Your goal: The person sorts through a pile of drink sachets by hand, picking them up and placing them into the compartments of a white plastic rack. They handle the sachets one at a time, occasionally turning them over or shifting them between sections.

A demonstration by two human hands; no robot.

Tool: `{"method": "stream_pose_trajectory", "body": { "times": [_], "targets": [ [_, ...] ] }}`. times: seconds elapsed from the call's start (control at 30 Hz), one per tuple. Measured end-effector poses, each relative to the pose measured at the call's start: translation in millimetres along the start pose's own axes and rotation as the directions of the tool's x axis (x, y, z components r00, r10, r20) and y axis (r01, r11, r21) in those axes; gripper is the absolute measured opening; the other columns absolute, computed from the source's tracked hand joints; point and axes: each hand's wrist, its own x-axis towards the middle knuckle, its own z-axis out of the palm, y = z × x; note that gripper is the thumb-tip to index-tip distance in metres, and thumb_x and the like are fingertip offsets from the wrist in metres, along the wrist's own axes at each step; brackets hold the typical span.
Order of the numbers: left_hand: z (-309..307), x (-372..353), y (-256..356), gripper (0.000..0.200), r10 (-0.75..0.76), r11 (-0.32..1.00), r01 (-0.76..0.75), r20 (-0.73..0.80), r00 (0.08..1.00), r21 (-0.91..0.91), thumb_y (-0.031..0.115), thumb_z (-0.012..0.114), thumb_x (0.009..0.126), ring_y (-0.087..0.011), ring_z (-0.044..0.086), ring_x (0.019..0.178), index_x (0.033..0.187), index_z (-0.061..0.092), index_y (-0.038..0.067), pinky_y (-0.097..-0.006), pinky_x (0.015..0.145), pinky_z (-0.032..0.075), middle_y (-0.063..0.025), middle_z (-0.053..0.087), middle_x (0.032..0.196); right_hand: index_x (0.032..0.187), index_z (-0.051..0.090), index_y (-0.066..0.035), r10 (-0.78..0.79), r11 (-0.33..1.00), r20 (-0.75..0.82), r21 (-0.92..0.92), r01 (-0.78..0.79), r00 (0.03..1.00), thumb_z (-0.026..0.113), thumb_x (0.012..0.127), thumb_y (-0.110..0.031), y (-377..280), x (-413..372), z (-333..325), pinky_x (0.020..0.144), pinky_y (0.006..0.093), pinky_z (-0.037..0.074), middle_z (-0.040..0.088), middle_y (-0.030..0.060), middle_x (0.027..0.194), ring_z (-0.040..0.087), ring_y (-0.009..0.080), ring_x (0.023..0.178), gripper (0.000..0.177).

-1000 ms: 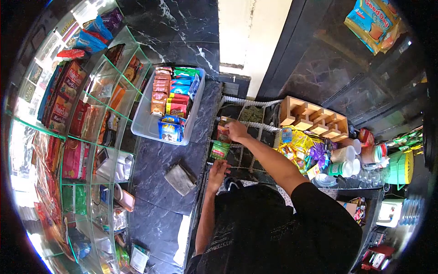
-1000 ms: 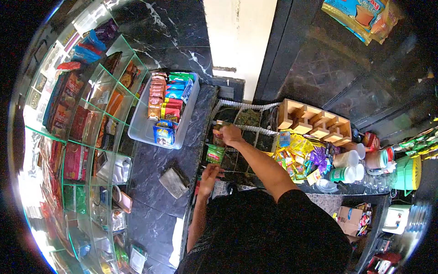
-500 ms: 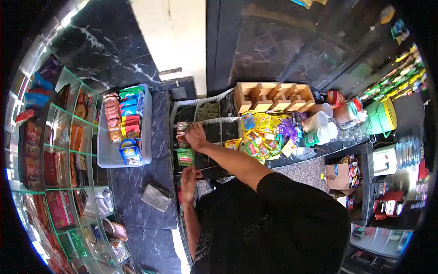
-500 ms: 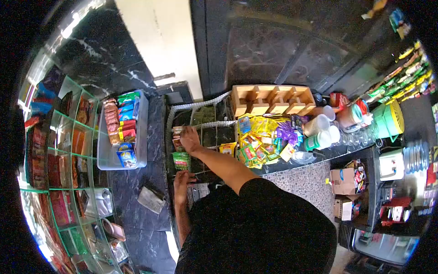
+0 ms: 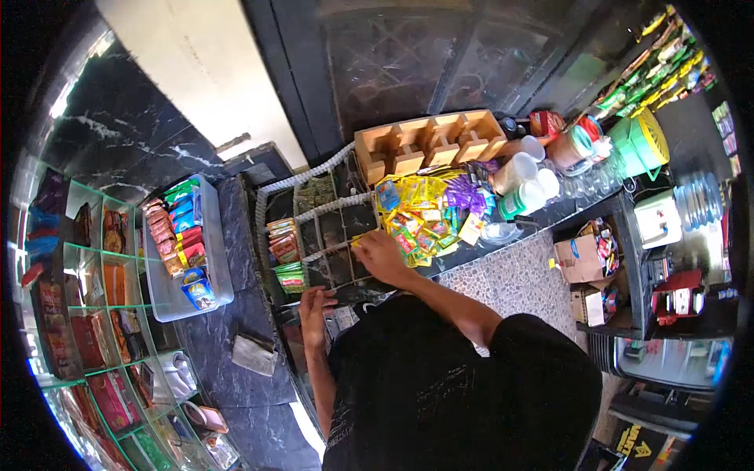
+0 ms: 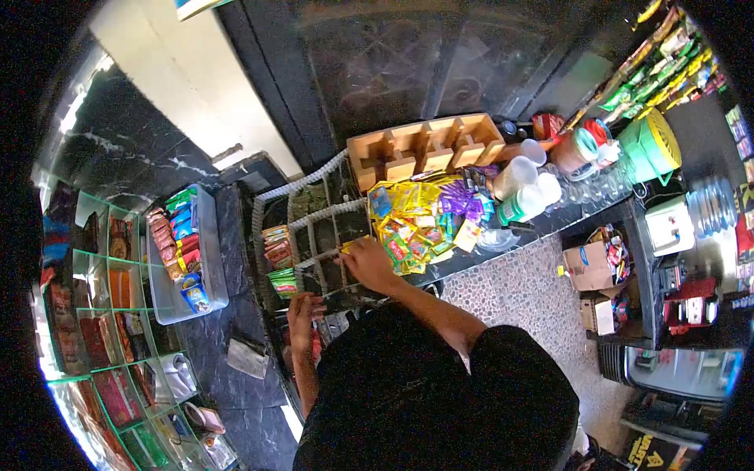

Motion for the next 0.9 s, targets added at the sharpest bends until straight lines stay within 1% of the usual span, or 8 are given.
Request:
{"method": "stream_pose_trajectory", "body": {
  "times": [0.17,0.27,0.33,0.47,0.53,0.6,0.67,0.9],
  "targets": [
    [33.5,17.0,-2.7,0.023,-0.032,0.999,0.028,0.112,0.993,0.04,0.026,0.052,0.105,-0.016,0.067,0.077,0.11,0.06,0.005,-0.029,0.069,0.051,-0.0086,0.071,0.098,0.106,0.062,-0.002,0.051,0.999,-0.178,0.001,-0.051,0.983,0.067,0.09,-0.02,48.3,-71.1,-43.0,0.083,0.051,0.051,0.059,0.0187,0.113,0.06,0.0427,0.1,0.024],
    [63.0,24.9,1.6,0.023,0.006,0.999,-0.017,0.208,0.978,0.051,0.027,0.053,0.105,-0.0147,0.066,0.073,0.109,0.061,0.005,-0.0276,0.067,0.051,-0.0088,0.071,0.097,0.119,0.056,-0.004,0.312,0.947,-0.233,0.152,-0.282,0.921,0.068,0.088,-0.016,78.0,-101.1,-59.1,0.087,0.0518,0.052,0.058,0.0223,0.114,0.06,0.0469,0.102,0.036],
    [86.0,26.4,8.0,0.023,-0.047,0.998,0.034,0.247,0.968,0.057,0.027,0.054,0.105,-0.0133,0.066,0.073,0.11,0.06,0.005,-0.0267,0.065,0.051,-0.0085,0.07,0.097,0.128,0.047,-0.006,0.628,0.771,-0.227,0.057,-0.634,0.744,0.069,0.086,-0.015,98.9,-115.7,-70.8,0.084,0.0524,0.053,0.056,0.0253,0.117,0.06,0.0472,0.101,0.049],
    [127.9,25.3,11.9,0.024,-0.054,0.994,0.026,0.28,0.959,0.102,0.027,0.054,0.105,-0.0129,0.065,0.072,0.112,0.06,0.005,-0.0266,0.065,0.051,-0.008,0.07,0.096,0.144,0.038,-0.016,0.716,0.68,-0.211,-0.003,-0.733,0.665,0.068,0.089,-0.024,149.6,-132.8,-91.3,0.079,0.0591,0.053,0.048,0.0307,0.13,0.061,0.0503,0.103,0.063],
    [142.2,26.1,4.3,0.024,-0.057,0.995,0.028,0.312,0.948,0.098,0.027,0.054,0.105,-0.0128,0.065,0.073,0.114,0.059,0.006,-0.027,0.066,0.051,-0.0073,0.069,0.097,0.15,0.036,-0.022,0.742,0.652,-0.186,-0.026,-0.758,0.644,0.065,0.092,-0.03,151.7,-124.9,-111.5,0.08,0.0598,0.053,0.044,0.032,0.133,0.061,0.0517,0.104,0.065],
    [153.2,24.0,2.3,0.024,-0.056,0.992,0.014,0.323,0.945,0.129,0.027,0.054,0.105,-0.0131,0.065,0.074,0.114,0.059,0.006,-0.0273,0.068,0.051,-0.0072,0.069,0.096,0.152,0.038,-0.027,0.791,0.605,0.006,-0.147,-0.782,0.611,0.059,0.095,-0.038,143.1,-113.1,-135.5,0.083,0.0598,0.053,0.045,0.033,0.133,0.061,0.0536,0.105,0.061],
    [163.6,20.0,1.8,0.023,-0.053,0.987,0.0,0.331,0.942,0.158,0.027,0.054,0.105,-0.0134,0.065,0.075,0.115,0.059,0.006,-0.0276,0.069,0.05,-0.0071,0.069,0.096,0.149,0.044,-0.029,0.772,0.625,-0.008,-0.176,-0.761,0.636,0.056,0.096,-0.044,159.2,-111.6,-127.9,0.087,0.0614,0.052,0.043,0.0342,0.138,0.062,0.0555,0.104,0.056],
    [189.7,9.7,-4.1,0.022,-0.08,0.99,0.047,0.266,0.961,0.13,0.024,0.054,0.105,-0.0144,0.065,0.077,0.116,0.058,0.006,-0.0281,0.07,0.051,-0.0073,0.069,0.098,0.125,0.064,-0.013,0.691,0.709,0.137,-0.317,-0.629,0.71,0.061,0.092,-0.043,180.9,-100.4,-118.6,0.084,0.0592,0.052,0.062,0.0303,0.12,0.067,0.0456,0.101,0.045]
  ]
}}
